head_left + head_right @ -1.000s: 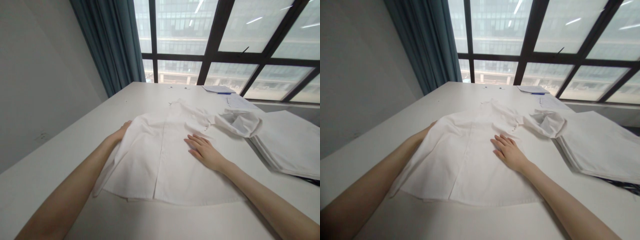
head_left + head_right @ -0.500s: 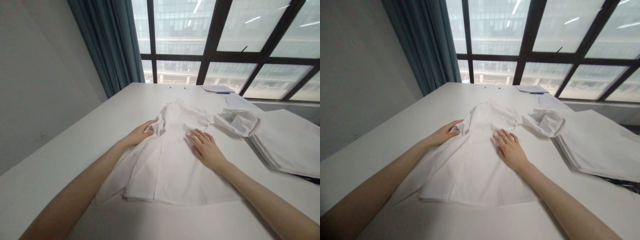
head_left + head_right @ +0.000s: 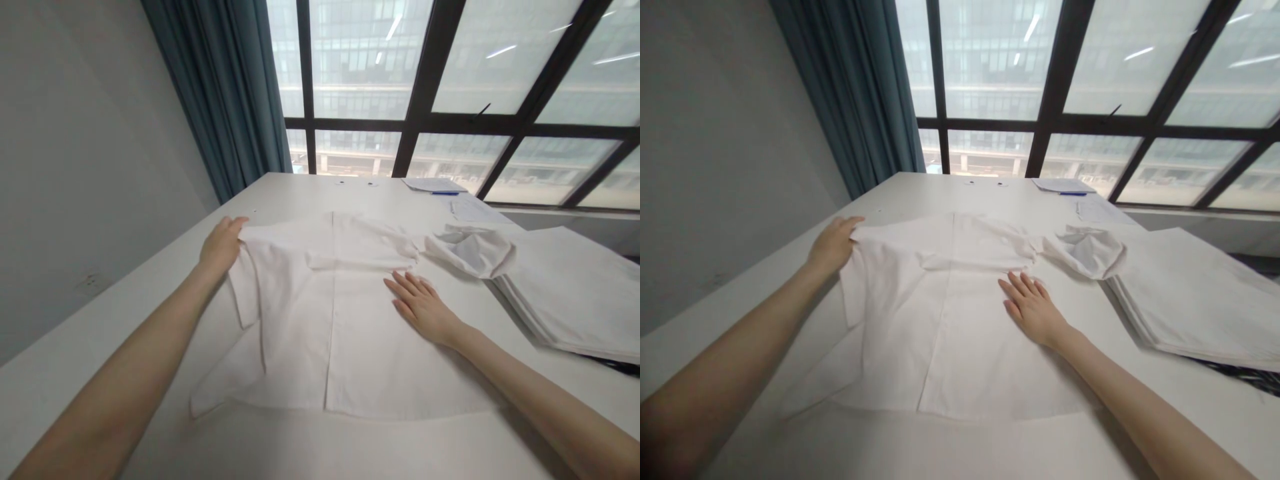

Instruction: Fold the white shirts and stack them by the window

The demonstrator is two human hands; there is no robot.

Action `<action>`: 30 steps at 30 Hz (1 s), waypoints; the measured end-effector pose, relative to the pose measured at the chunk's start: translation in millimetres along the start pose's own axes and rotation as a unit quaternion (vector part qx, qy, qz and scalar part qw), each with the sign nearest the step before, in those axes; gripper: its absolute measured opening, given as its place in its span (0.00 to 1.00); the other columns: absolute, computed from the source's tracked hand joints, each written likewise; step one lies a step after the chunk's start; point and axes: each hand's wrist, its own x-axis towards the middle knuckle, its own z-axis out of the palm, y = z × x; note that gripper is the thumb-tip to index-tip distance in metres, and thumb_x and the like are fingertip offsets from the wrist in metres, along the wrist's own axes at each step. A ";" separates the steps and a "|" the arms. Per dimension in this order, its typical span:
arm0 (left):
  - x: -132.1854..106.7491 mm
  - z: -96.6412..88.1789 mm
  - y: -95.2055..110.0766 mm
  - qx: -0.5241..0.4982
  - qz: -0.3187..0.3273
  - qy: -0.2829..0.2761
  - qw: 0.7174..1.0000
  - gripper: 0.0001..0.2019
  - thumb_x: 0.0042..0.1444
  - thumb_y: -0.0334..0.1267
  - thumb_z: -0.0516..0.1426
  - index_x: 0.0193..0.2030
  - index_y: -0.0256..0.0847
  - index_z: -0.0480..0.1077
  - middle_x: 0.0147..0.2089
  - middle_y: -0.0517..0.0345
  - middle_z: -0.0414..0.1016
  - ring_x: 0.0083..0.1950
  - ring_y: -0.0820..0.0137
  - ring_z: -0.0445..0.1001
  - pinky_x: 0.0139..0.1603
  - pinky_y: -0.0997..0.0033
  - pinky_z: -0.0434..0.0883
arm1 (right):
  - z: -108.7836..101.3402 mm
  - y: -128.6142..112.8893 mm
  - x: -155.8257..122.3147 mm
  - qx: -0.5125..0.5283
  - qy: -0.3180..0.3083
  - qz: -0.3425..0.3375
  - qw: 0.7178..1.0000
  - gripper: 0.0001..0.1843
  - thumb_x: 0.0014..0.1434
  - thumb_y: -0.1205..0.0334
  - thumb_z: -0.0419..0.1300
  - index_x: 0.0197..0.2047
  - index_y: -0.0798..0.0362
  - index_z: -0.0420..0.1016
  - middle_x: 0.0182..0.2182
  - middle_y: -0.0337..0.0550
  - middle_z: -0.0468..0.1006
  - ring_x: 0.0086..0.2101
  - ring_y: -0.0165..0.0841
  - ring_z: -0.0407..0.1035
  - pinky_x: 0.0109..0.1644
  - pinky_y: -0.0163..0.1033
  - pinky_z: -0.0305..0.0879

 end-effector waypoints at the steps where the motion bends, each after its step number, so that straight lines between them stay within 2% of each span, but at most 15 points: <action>1: 3.4 -6.9 -8.8 0.009 -0.017 0.005 1.000 0.28 0.57 0.27 0.47 0.66 0.40 0.62 0.59 0.47 0.67 0.59 0.56 0.66 0.59 0.62 0.63 | -0.4 2.4 -3.9 0.000 -0.002 -0.005 1.000 0.29 0.70 0.51 0.40 0.71 0.49 0.56 0.70 0.49 0.53 0.68 0.46 0.45 0.67 0.59 0.50; 3: 8.5 -17.1 -23.0 0.015 -0.051 -0.004 0.999 0.26 0.58 0.30 0.49 0.64 0.38 0.63 0.56 0.50 0.69 0.57 0.57 0.66 0.58 0.63 0.64 | -1.1 7.9 -13.4 -0.001 -0.002 -0.014 1.000 0.29 0.71 0.50 0.39 0.71 0.47 0.55 0.70 0.48 0.52 0.68 0.45 0.44 0.67 0.59 0.49; 5: 10.8 -21.7 -32.9 0.007 -0.073 -0.043 0.996 0.23 0.58 0.35 0.53 0.60 0.35 0.67 0.49 0.52 0.73 0.49 0.61 0.70 0.52 0.67 0.66 | -2.0 13.7 -23.9 -0.001 -0.004 -0.017 1.000 0.29 0.71 0.49 0.39 0.71 0.46 0.54 0.70 0.47 0.51 0.69 0.44 0.43 0.68 0.59 0.48; 7: 10.4 -22.6 -39.6 -0.001 -0.087 -0.100 0.991 0.19 0.55 0.42 0.58 0.50 0.32 0.74 0.38 0.56 0.76 0.40 0.64 0.72 0.43 0.71 0.68 | -3.3 18.5 -33.7 0.000 -0.010 -0.016 1.000 0.30 0.71 0.48 0.39 0.72 0.46 0.53 0.70 0.46 0.51 0.69 0.44 0.42 0.68 0.58 0.47; 9: 8.1 -23.0 -43.3 0.001 -0.099 -0.134 0.986 0.16 0.51 0.45 0.62 0.38 0.33 0.77 0.29 0.57 0.75 0.35 0.63 0.72 0.40 0.71 0.67 | -5.7 20.8 -41.9 0.002 -0.020 -0.018 1.000 0.30 0.70 0.48 0.39 0.72 0.47 0.53 0.70 0.45 0.50 0.69 0.43 0.41 0.69 0.58 0.46; 11: 5.6 -24.7 -43.1 0.017 -0.114 -0.110 0.987 0.14 0.52 0.44 0.60 0.39 0.34 0.77 0.29 0.55 0.76 0.38 0.60 0.72 0.44 0.66 0.67 | -10.3 19.7 -48.1 0.006 -0.033 -0.023 0.999 0.31 0.70 0.47 0.39 0.72 0.46 0.53 0.71 0.45 0.50 0.69 0.43 0.41 0.69 0.57 0.46; 14: 5.6 -26.9 -35.4 0.025 -0.131 -0.008 0.991 0.20 0.61 0.42 0.50 0.55 0.36 0.71 0.44 0.51 0.77 0.48 0.55 0.70 0.52 0.56 0.65 | -22.5 12.7 -52.8 0.019 -0.045 -0.040 0.998 0.30 0.70 0.48 0.42 0.71 0.46 0.55 0.70 0.45 0.53 0.68 0.44 0.44 0.68 0.57 0.49; 16: 9.1 -25.3 -27.3 -0.010 -0.129 0.037 0.991 0.22 0.63 0.42 0.46 0.60 0.35 0.66 0.51 0.50 0.76 0.52 0.56 0.69 0.53 0.58 0.65 | -33.7 7.7 -51.1 0.030 -0.043 -0.052 0.997 0.28 0.69 0.49 0.44 0.68 0.47 0.63 0.67 0.47 0.61 0.66 0.45 0.53 0.66 0.57 0.54; 17: 11.7 -23.5 -23.0 -0.032 -0.121 0.038 0.991 0.23 0.63 0.42 0.46 0.60 0.34 0.66 0.52 0.51 0.76 0.52 0.58 0.70 0.53 0.62 0.66 | -39.5 6.1 -48.2 0.038 -0.037 -0.054 0.997 0.26 0.69 0.50 0.45 0.64 0.48 0.68 0.63 0.48 0.67 0.63 0.45 0.59 0.64 0.57 0.57; 19: 17.0 -18.8 -13.9 -0.069 -0.095 -0.004 0.993 0.22 0.59 0.42 0.50 0.56 0.34 0.70 0.50 0.55 0.78 0.49 0.61 0.72 0.49 0.69 0.68 | -49.5 5.7 -37.5 0.062 -0.013 -0.047 0.997 0.23 0.69 0.53 0.44 0.54 0.49 0.77 0.53 0.49 0.78 0.54 0.44 0.70 0.59 0.55 0.63; 22: 21.1 -13.8 4.0 -0.077 -0.061 -0.086 0.991 0.18 0.49 0.39 0.56 0.46 0.38 0.77 0.42 0.56 0.81 0.44 0.60 0.75 0.43 0.69 0.70 | -56.6 12.0 -8.0 0.108 0.061 -0.025 0.992 0.21 0.68 0.58 0.45 0.46 0.50 0.79 0.45 0.49 0.82 0.46 0.42 0.75 0.53 0.51 0.68; 24: 19.1 -13.1 21.0 -0.047 -0.044 -0.111 0.992 0.17 0.48 0.38 0.55 0.43 0.42 0.79 0.41 0.52 0.81 0.45 0.55 0.76 0.43 0.65 0.70 | -55.4 18.6 19.3 0.121 0.116 -0.024 0.986 0.18 0.65 0.61 0.47 0.47 0.50 0.78 0.46 0.48 0.81 0.47 0.42 0.74 0.53 0.50 0.68; 26: 13.5 -13.4 40.3 -0.006 -0.018 -0.132 0.991 0.18 0.52 0.40 0.51 0.43 0.45 0.79 0.41 0.49 0.81 0.45 0.54 0.77 0.44 0.62 0.69 | -51.6 24.3 49.1 0.112 0.154 -0.020 0.982 0.18 0.63 0.64 0.48 0.49 0.51 0.77 0.49 0.49 0.79 0.50 0.41 0.72 0.56 0.49 0.66; 28: 5.9 -12.7 57.8 0.014 0.009 -0.185 0.983 0.18 0.55 0.45 0.49 0.40 0.46 0.79 0.42 0.49 0.82 0.44 0.54 0.78 0.43 0.62 0.69 | -47.3 27.8 76.7 0.098 0.173 0.002 0.980 0.20 0.61 0.67 0.49 0.51 0.53 0.76 0.52 0.51 0.77 0.54 0.42 0.70 0.59 0.51 0.63; 30: -2.0 -10.0 70.5 0.049 0.014 -0.198 0.979 0.21 0.57 0.49 0.46 0.39 0.45 0.79 0.42 0.46 0.81 0.45 0.51 0.78 0.43 0.59 0.69 | -43.5 28.9 99.4 0.093 0.184 0.016 0.978 0.22 0.61 0.69 0.47 0.53 0.57 0.75 0.54 0.55 0.76 0.56 0.44 0.68 0.60 0.53 0.62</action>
